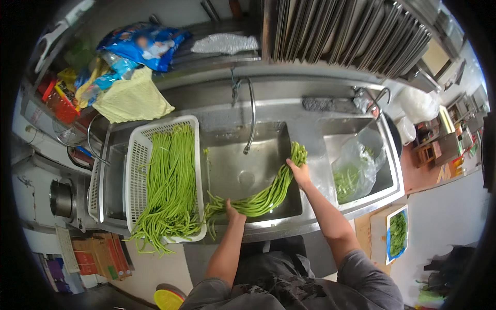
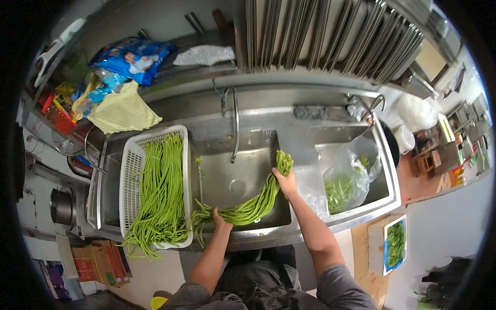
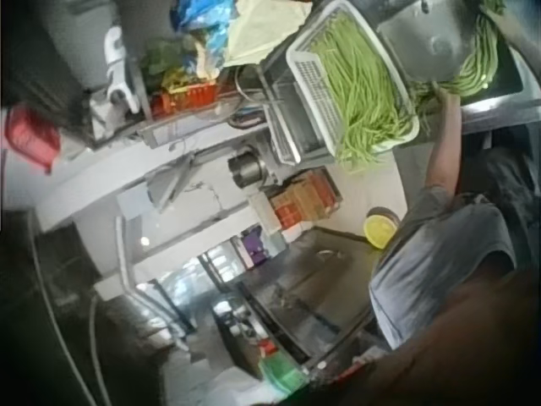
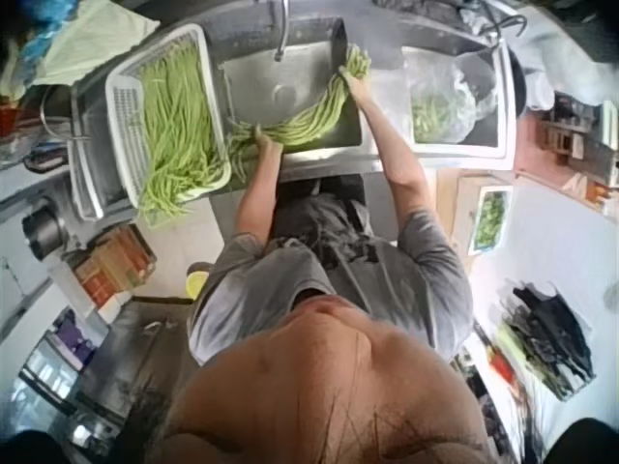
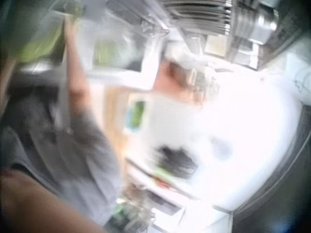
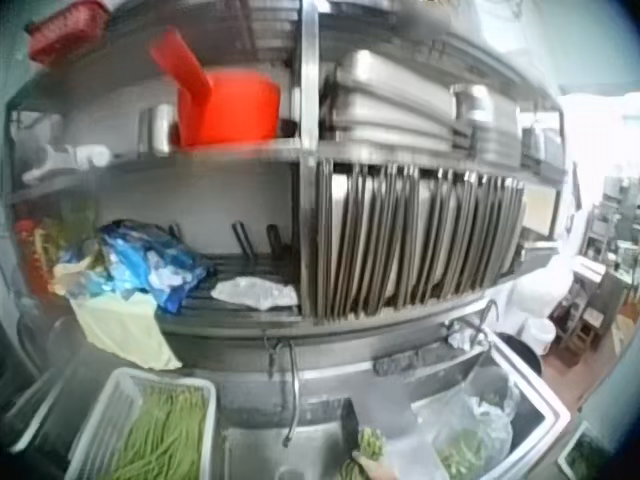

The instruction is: The person washes bundles of long green vegetables in a stainless steel sink. They repeatedly take bundles from a plastic bag, rinse them under running water, and place them into a white plastic basket.

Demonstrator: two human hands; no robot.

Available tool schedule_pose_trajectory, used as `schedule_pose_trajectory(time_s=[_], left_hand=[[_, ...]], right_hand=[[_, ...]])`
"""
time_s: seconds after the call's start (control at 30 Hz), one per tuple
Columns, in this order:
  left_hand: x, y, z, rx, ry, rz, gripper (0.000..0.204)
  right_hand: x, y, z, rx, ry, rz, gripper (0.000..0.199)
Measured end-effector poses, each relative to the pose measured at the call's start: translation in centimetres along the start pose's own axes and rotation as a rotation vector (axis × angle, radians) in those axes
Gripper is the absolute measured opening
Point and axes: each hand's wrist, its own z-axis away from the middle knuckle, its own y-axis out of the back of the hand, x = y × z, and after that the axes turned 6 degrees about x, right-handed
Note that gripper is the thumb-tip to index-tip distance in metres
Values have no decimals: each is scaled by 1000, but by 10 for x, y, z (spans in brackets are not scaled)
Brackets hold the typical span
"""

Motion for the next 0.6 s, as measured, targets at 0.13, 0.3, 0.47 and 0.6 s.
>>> schedule_pose_trajectory(time_s=[0.13, 0.3, 0.47, 0.6], left_hand=[[34, -5, -4, 358, -59, -94, 53], [-3, 26, -97, 221, -93, -81, 54], [-2, 59, -149, 317, -35, -156, 54], [-5, 88, -183, 382, 122, -140, 55]], right_hand=[[96, -57, -23, -14, -109, 78, 44], [130, -60, -73, 3, -147, 183, 46], [188, -68, -99, -30, -187, 268, 51], [251, -64, -116, 22, -200, 397, 54]])
